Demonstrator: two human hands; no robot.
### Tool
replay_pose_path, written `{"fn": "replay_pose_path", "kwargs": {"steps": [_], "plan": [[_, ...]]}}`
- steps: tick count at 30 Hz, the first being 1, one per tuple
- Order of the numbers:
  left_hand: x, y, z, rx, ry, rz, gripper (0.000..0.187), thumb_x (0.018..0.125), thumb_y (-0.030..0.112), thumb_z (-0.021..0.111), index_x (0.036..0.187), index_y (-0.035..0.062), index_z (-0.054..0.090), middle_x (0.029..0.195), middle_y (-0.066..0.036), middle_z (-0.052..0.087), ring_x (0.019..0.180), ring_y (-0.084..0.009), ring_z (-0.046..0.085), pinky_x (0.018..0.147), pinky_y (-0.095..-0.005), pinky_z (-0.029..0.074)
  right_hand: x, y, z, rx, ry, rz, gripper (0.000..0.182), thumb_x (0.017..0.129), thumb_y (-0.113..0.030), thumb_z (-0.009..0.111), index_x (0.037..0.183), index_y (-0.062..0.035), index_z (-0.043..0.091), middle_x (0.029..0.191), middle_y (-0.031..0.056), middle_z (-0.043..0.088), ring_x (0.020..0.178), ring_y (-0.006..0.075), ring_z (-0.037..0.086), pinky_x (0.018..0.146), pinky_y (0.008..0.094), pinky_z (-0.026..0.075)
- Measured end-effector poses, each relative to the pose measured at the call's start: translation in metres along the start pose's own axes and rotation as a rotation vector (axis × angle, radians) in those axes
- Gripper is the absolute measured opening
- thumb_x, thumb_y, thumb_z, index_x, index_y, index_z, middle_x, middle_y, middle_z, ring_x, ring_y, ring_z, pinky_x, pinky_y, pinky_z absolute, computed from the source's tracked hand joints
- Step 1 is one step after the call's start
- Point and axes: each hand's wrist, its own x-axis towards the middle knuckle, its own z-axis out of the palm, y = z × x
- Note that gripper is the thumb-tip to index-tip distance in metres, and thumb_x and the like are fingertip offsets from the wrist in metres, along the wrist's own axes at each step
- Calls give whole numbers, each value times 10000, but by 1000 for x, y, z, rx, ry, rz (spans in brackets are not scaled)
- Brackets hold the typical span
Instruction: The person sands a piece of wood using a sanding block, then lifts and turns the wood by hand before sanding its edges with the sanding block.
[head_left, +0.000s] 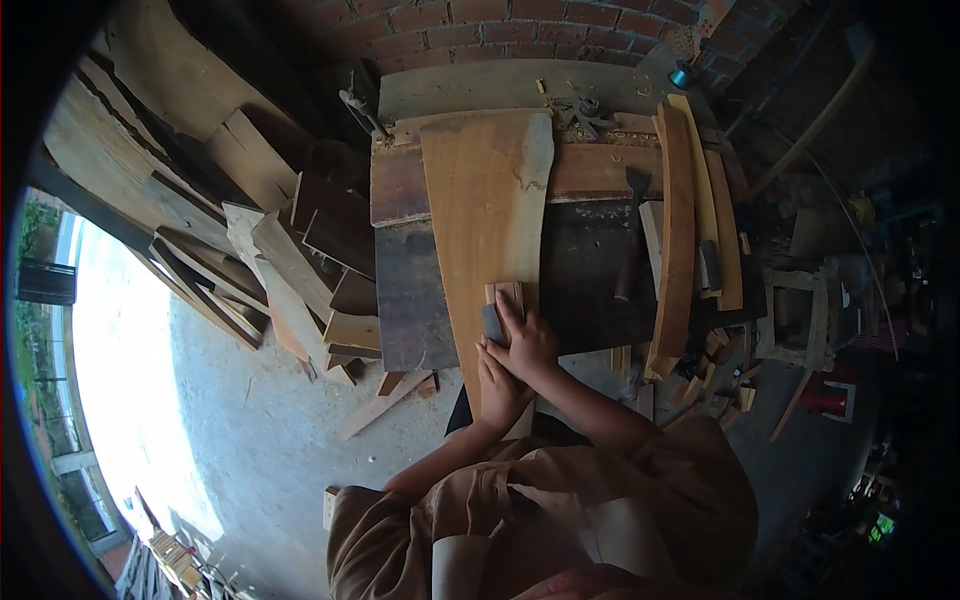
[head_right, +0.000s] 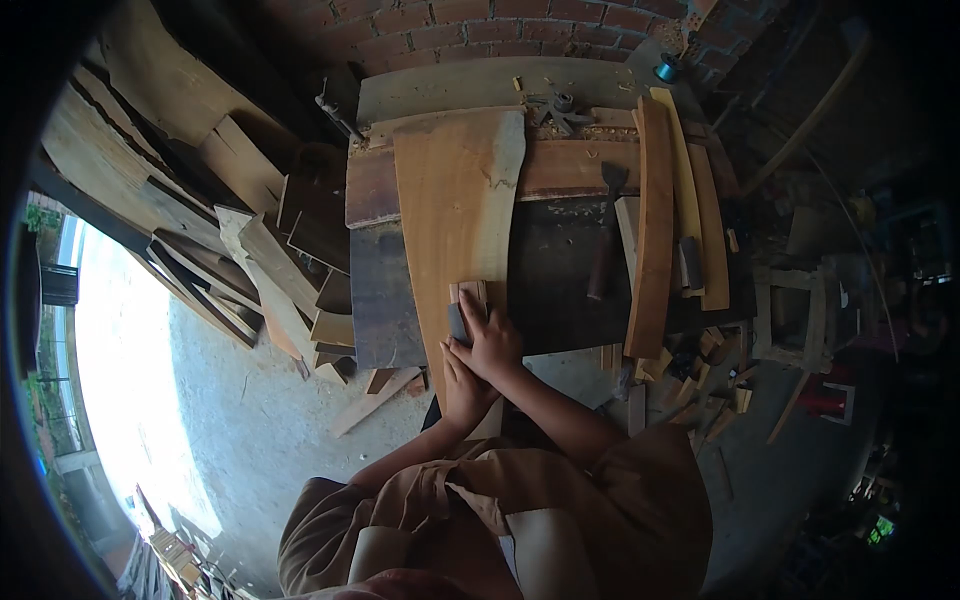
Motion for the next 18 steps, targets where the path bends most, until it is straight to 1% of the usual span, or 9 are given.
{"fn": "replay_pose_path", "kwargs": {"steps": [4,5,7,9,11,13,16,18], "plan": [[0,-1,2,-25,21,-5,1148,643,394,736,1296,-168,-22,1326,-369,163,1221,-493,231,1017,-462,243,-1,0,1,-5,-18,17,832,658,-499,664,1364,-265,289,895,185,512,696,327,569,578,409,477],[0,-2,3,-27,25,-7,1148,643,394,736,1296,-168,-22,1326,-369,163,1221,-493,231,1017,-462,243,-1,0,2,-3,8,13,840,657,-502,664,1366,-262,283,893,184,511,702,332,571,583,410,477],[0,-5,5,-50,18,3,1220,606,431,757,1311,-130,-66,1355,-352,105,1260,-481,157,1034,-462,208,-2,2,5,-3,39,5,847,657,-505,665,1368,-259,277,891,184,511,708,336,573,589,411,477],[1,-5,5,-68,38,10,1209,609,418,757,1313,-129,-58,1356,-354,100,1257,-485,157,1032,-460,212,-2,3,8,56,99,-13,830,660,-479,661,1364,-263,279,906,204,508,722,338,574,569,418,480],[0,-2,3,-26,67,57,1148,642,364,747,1299,-164,-33,1328,-367,157,1228,-480,224,1019,-455,239,-4,5,12,36,108,-12,831,667,-492,653,1367,-260,270,925,211,511,734,346,576,579,421,482],[0,1,0,-43,70,53,1146,643,350,750,1310,-145,-39,1340,-359,140,1235,-481,213,1020,-455,239,-5,4,13,22,131,-12,832,675,-505,644,1370,-257,260,945,217,513,746,354,579,588,424,483],[2,-3,3,-97,29,23,1161,631,349,759,1327,-111,-49,1360,-346,111,1256,-480,176,1027,-456,226,-6,0,5,-96,40,60,840,697,-563,596,1381,-249,224,999,225,504,784,368,586,608,425,492],[3,-7,4,-90,24,39,1158,633,347,757,1326,-112,-49,1360,-346,112,1255,-480,176,1028,-456,225,-6,-2,7,-100,62,57,846,697,-567,591,1384,-251,212,1004,222,502,788,367,587,608,426,492]]}}
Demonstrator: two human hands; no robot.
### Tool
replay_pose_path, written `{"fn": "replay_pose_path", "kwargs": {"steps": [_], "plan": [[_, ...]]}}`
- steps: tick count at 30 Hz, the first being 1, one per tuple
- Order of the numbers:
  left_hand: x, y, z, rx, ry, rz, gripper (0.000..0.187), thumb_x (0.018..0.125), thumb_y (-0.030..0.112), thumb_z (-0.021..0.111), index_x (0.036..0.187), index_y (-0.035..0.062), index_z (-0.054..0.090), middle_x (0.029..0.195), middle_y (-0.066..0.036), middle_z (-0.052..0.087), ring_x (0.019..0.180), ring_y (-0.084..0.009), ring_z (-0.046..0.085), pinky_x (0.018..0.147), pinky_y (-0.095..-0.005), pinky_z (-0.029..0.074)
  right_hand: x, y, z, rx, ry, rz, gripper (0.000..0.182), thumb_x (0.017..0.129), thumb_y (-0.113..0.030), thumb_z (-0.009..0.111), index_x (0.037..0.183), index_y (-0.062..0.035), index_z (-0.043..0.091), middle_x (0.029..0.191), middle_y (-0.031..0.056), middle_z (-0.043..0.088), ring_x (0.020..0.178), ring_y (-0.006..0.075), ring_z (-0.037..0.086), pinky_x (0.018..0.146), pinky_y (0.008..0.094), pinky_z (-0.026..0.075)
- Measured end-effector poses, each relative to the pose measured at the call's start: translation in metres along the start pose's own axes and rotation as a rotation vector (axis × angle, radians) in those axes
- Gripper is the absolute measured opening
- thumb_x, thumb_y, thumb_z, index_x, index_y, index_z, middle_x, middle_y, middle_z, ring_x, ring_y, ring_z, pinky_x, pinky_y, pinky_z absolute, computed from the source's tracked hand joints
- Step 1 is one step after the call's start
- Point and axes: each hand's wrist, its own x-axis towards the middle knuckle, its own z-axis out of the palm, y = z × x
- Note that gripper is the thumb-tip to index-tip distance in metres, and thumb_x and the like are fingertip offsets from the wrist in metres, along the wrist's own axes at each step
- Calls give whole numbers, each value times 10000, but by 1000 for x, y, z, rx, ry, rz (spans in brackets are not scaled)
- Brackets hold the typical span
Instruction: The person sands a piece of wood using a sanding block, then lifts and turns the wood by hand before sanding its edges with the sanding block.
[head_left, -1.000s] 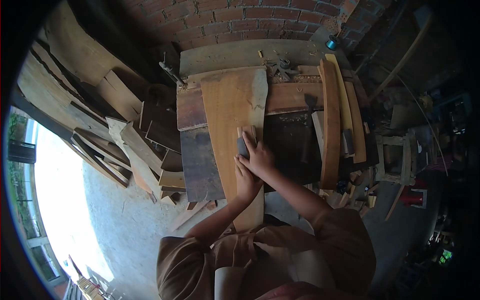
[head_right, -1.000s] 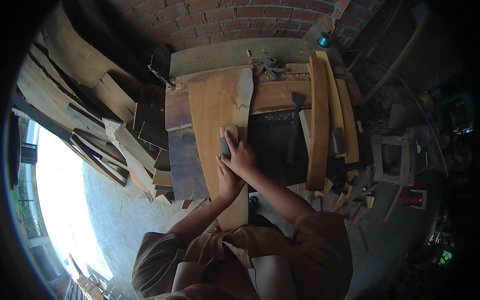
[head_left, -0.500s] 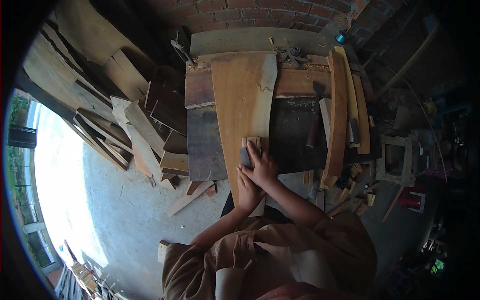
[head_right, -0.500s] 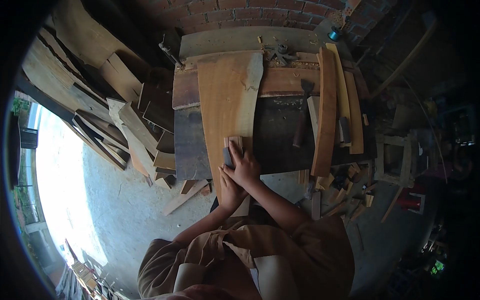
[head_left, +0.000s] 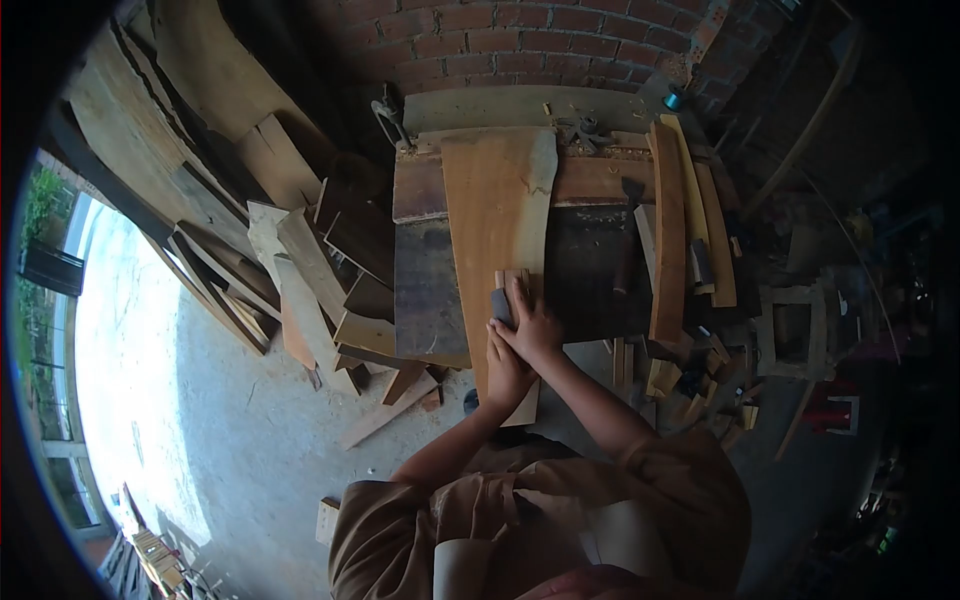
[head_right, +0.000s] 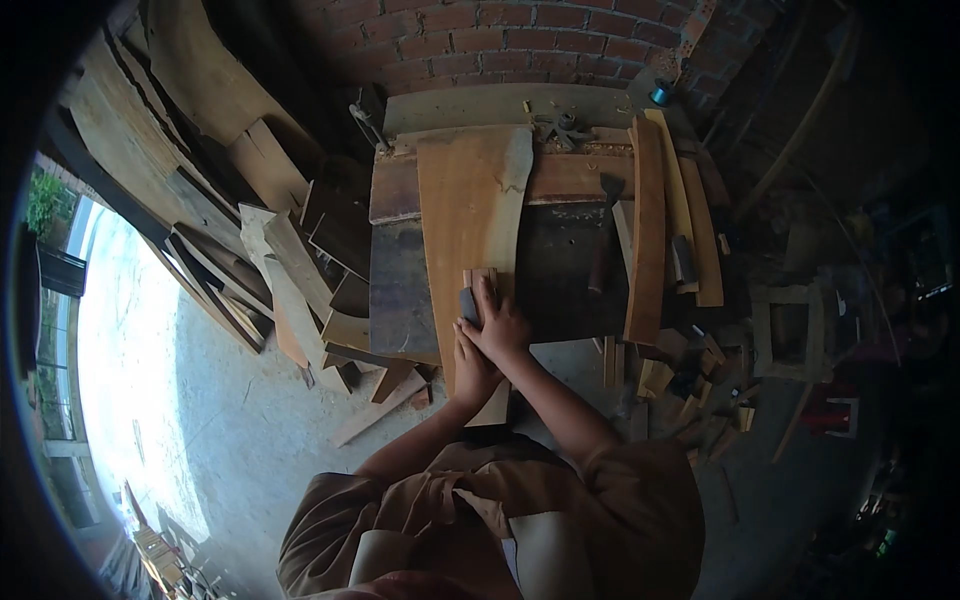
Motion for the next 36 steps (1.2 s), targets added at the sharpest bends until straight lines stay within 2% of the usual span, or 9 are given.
{"fn": "replay_pose_path", "kwargs": {"steps": [7,9,14,17,23,27,30,32,36], "plan": [[7,-3,-1,-98,-10,16,1212,614,347,774,1309,-128,-97,1348,-359,104,1248,-487,184,1029,-451,224,9,1,-3,-1,-136,17,876,694,-582,584,1395,-265,165,1025,207,516,804,366,593,635,421,497],[6,-2,3,-75,50,46,1151,626,300,764,1305,-146,-51,1326,-358,173,1217,-486,251,1013,-458,251,8,2,-3,-12,-113,12,882,690,-583,587,1395,-269,160,1033,212,522,819,370,595,650,417,500],[26,-1,-9,-31,-26,55,1168,617,315,765,1300,-157,-57,1318,-365,182,1205,-485,270,1009,-455,256,24,-3,-6,4,-112,75,868,694,-575,590,1390,-254,185,1065,226,518,859,376,590,684,429,494],[51,-10,-1,-75,-31,69,1200,616,337,770,1303,-143,-90,1339,-359,122,1225,-488,232,1022,-453,242,46,-4,-10,23,-112,104,866,692,-569,597,1388,-248,194,1054,222,526,868,374,589,698,433,491],[123,-8,4,-66,18,100,1210,610,341,774,1303,-143,-92,1336,-356,142,1223,-485,234,1020,-462,241,120,3,-11,14,-90,89,868,691,-558,601,1389,-253,186,1009,210,555,873,372,591,703,433,491],[189,-2,4,-47,0,58,1202,616,339,769,1309,-132,-93,1345,-350,130,1232,-477,225,1027,-449,236,191,12,-8,22,-93,86,866,699,-524,614,1392,-241,179,1194,130,517,952,354,571,756,400,481],[257,-5,10,-44,22,85,1197,621,337,763,1309,-129,-99,1346,-350,131,1236,-474,220,1028,-447,238,252,21,-3,35,-44,92,858,693,-527,618,1388,-251,197,1160,156,531,950,355,572,764,402,475],[308,-6,12,-42,17,76,1194,624,337,759,1306,-132,-101,1344,-351,133,1236,-475,219,1027,-447,240,303,19,-15,63,-56,108,862,687,-554,599,1388,-278,180,1058,228,552,918,376,584,760,432,477],[352,-5,22,-23,50,77,1171,639,331,746,1300,-145,-94,1338,-351,148,1220,-478,241,1019,-440,254,350,26,-19,57,-49,73,856,688,-552,600,1386,-274,191,1056,222,556,964,365,569,797,423,464]]}}
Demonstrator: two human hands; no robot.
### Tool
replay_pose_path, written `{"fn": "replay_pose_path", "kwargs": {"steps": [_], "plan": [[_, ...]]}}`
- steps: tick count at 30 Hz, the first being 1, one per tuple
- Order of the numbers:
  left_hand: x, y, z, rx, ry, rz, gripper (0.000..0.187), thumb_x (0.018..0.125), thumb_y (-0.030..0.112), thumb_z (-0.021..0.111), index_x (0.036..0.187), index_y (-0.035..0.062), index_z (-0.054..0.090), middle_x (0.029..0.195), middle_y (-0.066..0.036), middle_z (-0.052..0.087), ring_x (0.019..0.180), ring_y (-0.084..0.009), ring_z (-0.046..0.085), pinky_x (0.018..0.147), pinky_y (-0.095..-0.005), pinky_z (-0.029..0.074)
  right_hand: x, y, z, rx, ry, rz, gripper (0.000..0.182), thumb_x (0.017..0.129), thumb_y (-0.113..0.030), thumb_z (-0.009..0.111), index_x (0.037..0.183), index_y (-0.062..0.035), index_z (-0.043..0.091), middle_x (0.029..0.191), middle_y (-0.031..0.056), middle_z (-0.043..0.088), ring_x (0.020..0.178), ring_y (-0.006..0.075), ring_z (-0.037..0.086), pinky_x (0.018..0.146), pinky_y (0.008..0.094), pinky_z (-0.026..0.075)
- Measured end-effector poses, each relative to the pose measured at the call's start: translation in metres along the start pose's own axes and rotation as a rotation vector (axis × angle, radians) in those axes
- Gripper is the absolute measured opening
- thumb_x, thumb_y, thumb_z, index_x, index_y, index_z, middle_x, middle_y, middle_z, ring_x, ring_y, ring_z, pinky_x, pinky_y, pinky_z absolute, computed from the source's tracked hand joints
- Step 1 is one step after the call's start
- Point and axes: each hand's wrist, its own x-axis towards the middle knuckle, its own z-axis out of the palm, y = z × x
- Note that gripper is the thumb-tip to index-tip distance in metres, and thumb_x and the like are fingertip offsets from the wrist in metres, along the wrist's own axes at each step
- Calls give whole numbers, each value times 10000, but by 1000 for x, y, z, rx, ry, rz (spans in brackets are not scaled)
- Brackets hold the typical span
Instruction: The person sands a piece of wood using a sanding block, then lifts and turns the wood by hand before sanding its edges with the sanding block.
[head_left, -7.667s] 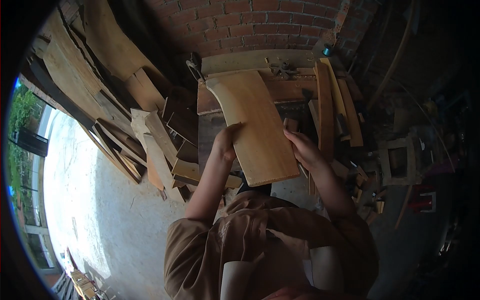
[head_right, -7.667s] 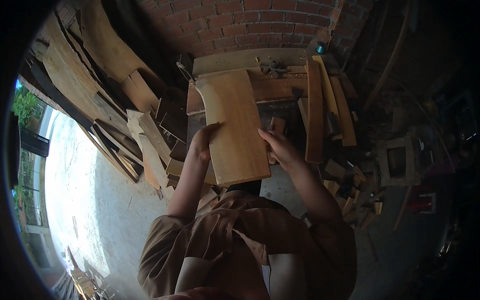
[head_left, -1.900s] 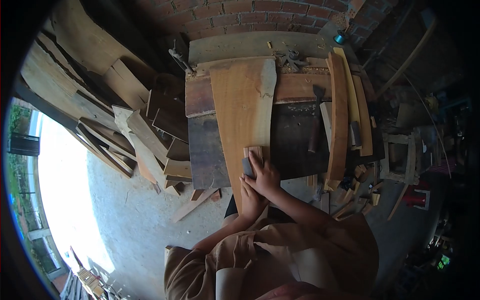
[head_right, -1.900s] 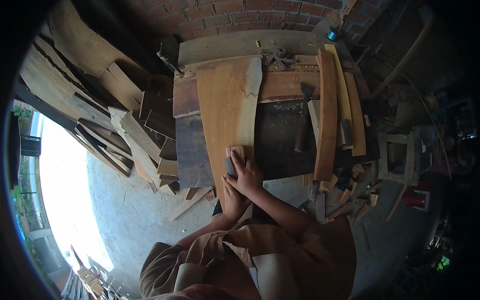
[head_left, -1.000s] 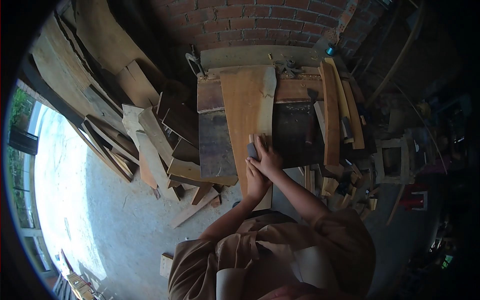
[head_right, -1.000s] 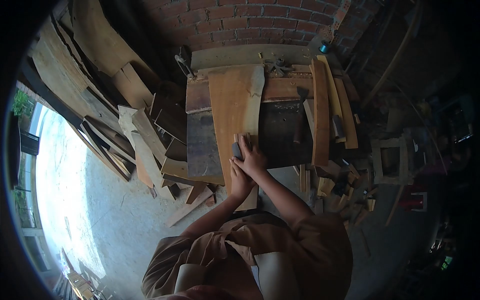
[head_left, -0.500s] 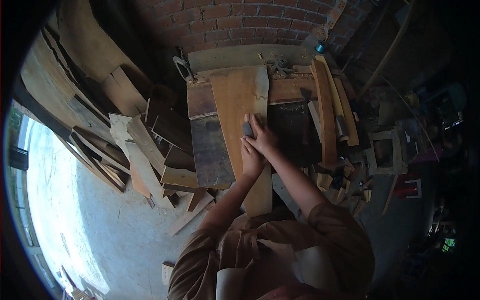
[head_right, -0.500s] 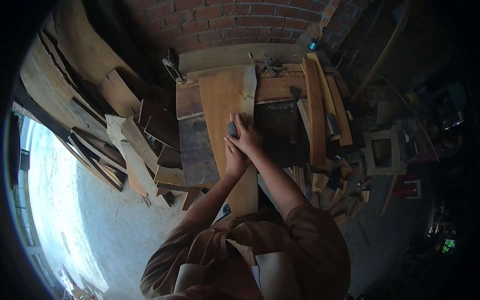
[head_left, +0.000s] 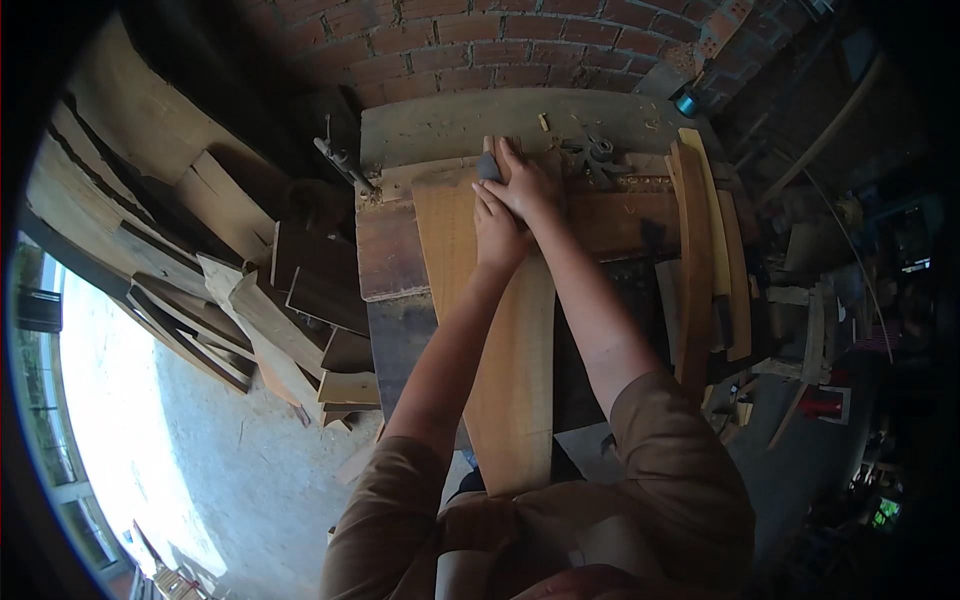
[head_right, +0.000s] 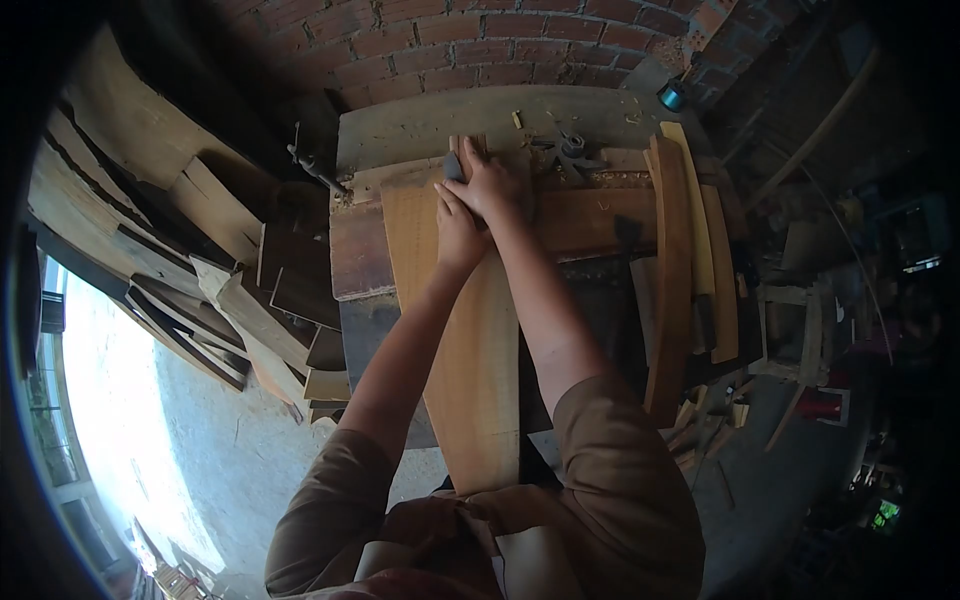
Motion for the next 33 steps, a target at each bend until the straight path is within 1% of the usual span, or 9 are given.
{"fn": "replay_pose_path", "kwargs": {"steps": [7,12,16,20,23,28,31,32,33], "plan": [[-5,0,-3,28,63,46,1103,645,308,745,1305,-157,-7,1314,-355,200,1198,-471,281,1008,-433,267,-7,-2,1,44,46,-27,848,696,-540,601,1387,-260,199,1090,254,513,952,379,563,772,426,469],[-175,14,-32,-2,26,4,1078,653,296,738,1309,-151,8,1327,-356,179,1216,-482,245,1014,-466,241,-173,-12,20,56,-34,-90,810,723,-497,603,1389,-252,211,953,230,511,803,376,576,670,428,480],[-340,21,-62,97,-56,-29,1105,636,333,751,1299,-162,19,1312,-370,179,1215,-498,238,1011,-479,249,-337,-20,42,74,46,-125,800,712,-493,622,1377,-232,264,894,204,505,698,356,563,587,418,478],[-373,24,-73,99,-123,-66,1098,643,339,748,1291,-173,25,1292,-388,181,1200,-515,248,1003,-491,258,-368,-23,44,97,54,-135,803,675,-452,660,1357,-203,318,841,189,490,642,318,547,553,402,464],[-338,16,-71,87,-77,-29,1110,646,340,744,1296,-165,-1,1301,-380,176,1203,-509,245,1003,-487,253,-332,-25,46,86,53,-137,828,659,-458,674,1361,-220,306,857,189,491,648,328,556,558,404,469],[-207,4,-62,54,-20,2,1108,647,306,740,1303,-158,-22,1301,-370,188,1184,-496,267,999,-475,253,-205,-36,33,65,-18,-36,812,676,-497,643,1367,-289,271,935,212,510,749,362,590,626,425,489],[-103,-13,-46,86,43,10,1097,641,313,735,1298,-167,-1,1309,-375,181,1207,-489,247,1013,-471,238,-97,-33,36,61,33,-98,787,689,-486,626,1365,-294,271,980,222,529,852,363,581,717,419,483],[-73,-13,-43,87,68,16,1092,643,331,727,1297,-169,8,1313,-376,176,1209,-492,242,1018,-466,231,-67,-36,28,103,-44,-86,791,702,-489,615,1374,-303,239,1061,237,513,948,400,547,804,432,451],[-47,-15,-38,77,94,-9,1080,651,344,718,1293,-172,20,1316,-377,173,1211,-490,239,1020,-463,228,-44,-37,22,83,-51,-107,786,706,-497,607,1374,-292,244,1057,244,513,951,400,544,807,425,451]]}}
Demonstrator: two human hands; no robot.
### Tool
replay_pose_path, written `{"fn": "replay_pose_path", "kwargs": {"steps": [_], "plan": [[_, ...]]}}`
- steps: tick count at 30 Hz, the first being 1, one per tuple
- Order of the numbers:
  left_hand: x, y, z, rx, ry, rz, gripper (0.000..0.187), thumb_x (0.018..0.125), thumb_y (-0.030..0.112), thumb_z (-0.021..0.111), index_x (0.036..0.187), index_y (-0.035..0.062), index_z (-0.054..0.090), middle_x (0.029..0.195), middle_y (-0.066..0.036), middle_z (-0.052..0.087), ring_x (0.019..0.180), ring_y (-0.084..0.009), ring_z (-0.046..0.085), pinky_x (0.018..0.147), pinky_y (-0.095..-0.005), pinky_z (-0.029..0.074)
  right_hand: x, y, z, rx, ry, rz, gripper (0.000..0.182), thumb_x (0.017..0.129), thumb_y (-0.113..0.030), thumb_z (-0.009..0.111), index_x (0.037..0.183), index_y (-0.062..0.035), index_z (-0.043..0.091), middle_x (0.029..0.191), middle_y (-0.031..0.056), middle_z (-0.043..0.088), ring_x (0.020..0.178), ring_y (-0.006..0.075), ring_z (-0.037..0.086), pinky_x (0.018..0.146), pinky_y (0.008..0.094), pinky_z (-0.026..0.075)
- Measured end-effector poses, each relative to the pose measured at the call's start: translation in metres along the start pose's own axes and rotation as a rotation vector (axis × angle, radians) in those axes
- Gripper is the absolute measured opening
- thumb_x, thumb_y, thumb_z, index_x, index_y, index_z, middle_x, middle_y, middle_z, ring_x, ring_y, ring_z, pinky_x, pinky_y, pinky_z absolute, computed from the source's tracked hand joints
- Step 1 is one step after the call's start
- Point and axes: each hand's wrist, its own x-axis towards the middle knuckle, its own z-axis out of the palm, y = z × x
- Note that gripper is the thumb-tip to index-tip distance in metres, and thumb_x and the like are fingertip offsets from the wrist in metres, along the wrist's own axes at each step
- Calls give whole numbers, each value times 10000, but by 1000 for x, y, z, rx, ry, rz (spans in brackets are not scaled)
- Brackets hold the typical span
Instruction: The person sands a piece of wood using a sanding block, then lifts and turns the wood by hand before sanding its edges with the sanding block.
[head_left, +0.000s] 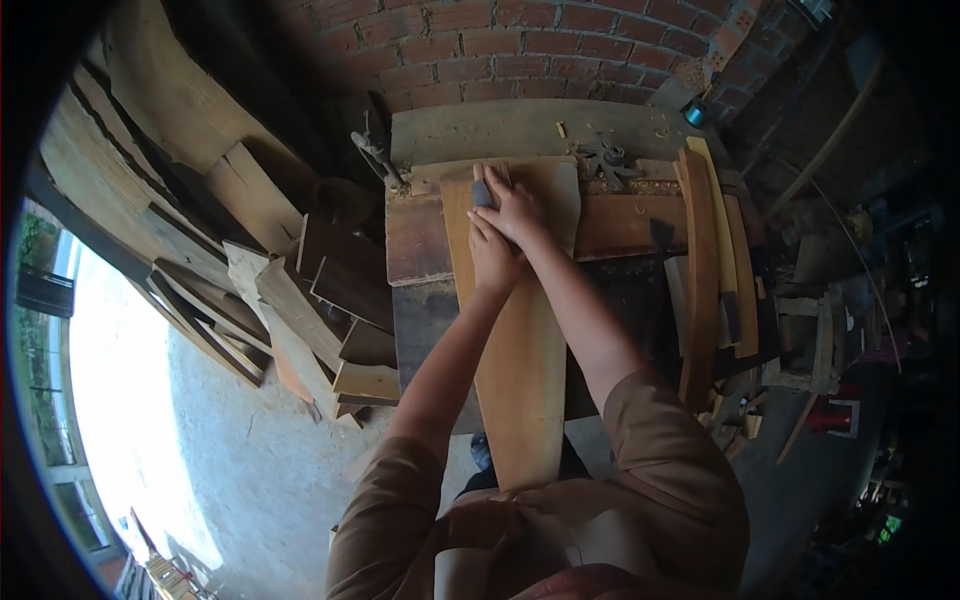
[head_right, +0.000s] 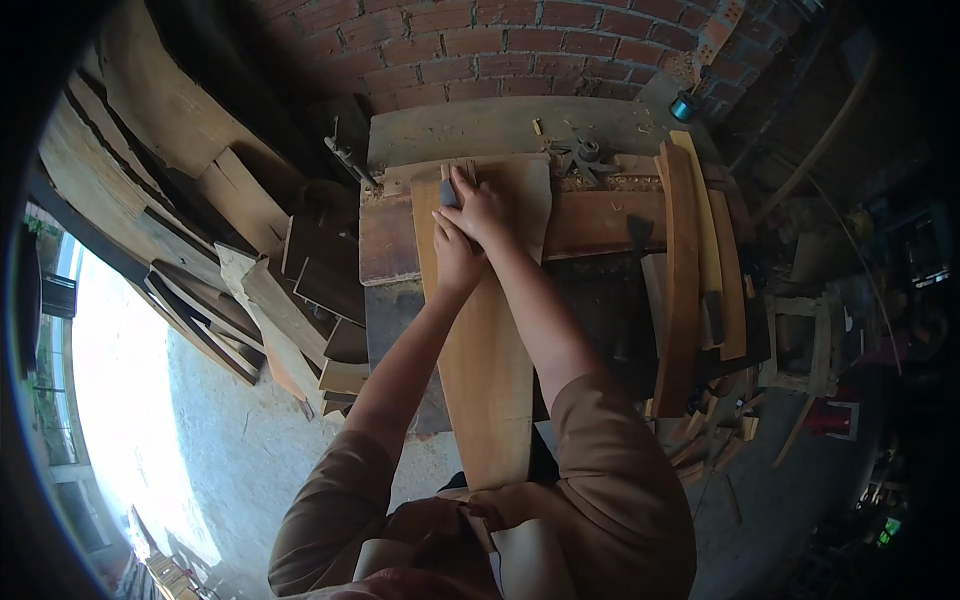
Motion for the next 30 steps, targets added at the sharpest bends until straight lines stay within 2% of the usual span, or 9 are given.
{"fn": "replay_pose_path", "kwargs": {"steps": [3,6,12,14,17,22,24,28,30], "plan": [[24,0,4,26,24,-43,1068,660,346,710,1298,-164,22,1321,-373,170,1214,-486,238,1018,-463,231,25,1,-3,-3,-7,-32,782,714,-507,595,1376,-285,241,1047,247,515,938,401,545,797,422,452],[2,5,-7,-19,-26,15,1069,655,333,718,1305,-153,23,1319,-364,184,1211,-484,244,1016,-465,232,-2,1,8,-22,168,-10,793,693,-533,602,1366,-264,279,945,216,526,818,365,568,716,418,468],[-210,21,-64,48,-181,45,1071,640,345,741,1297,-160,63,1285,-371,229,1166,-500,302,979,-482,284,-221,-20,28,45,54,21,747,742,-442,605,1371,-223,267,937,229,480,737,384,558,621,434,477],[-289,17,-74,80,-198,71,1048,664,384,722,1276,-186,92,1271,-389,238,1162,-516,310,967,-505,299,-293,-18,41,82,169,-94,774,713,-418,646,1360,-158,311,938,233,478,724,368,566,629,425,480],[-319,22,-76,70,-184,-12,1058,666,390,719,1287,-175,74,1277,-375,235,1172,-499,306,975,-487,297,-314,-26,34,36,92,-82,747,678,-423,672,1313,-142,397,874,199,485,697,325,549,612,398,468],[-226,16,-65,72,-123,-13,1055,666,359,727,1305,-154,61,1300,-363,201,1188,-488,281,986,-463,280,-221,-22,35,134,54,-36,770,659,-440,680,1334,-246,364,864,188,499,721,322,559,611,405,470],[-155,5,-56,51,-52,20,1041,665,341,729,1309,-147,72,1303,-364,191,1191,-488,273,989,-462,274,-149,-15,46,160,203,-136,780,647,-440,689,1333,-261,363,869,186,507,742,330,561,632,401,473],[-13,-26,-34,102,56,98,1023,664,321,718,1303,-151,74,1301,-363,220,1187,-479,297,990,-455,288,-9,-28,24,58,105,-65,778,666,-480,650,1338,-238,342,962,228,543,856,356,575,728,398,477],[35,-30,-38,51,-31,38,1039,644,322,725,1305,-147,75,1303,-347,229,1193,-468,293,997,-453,285,35,-35,18,13,98,-18,789,676,-493,634,1348,-226,319,999,241,542,866,355,572,739,391,477]]}}
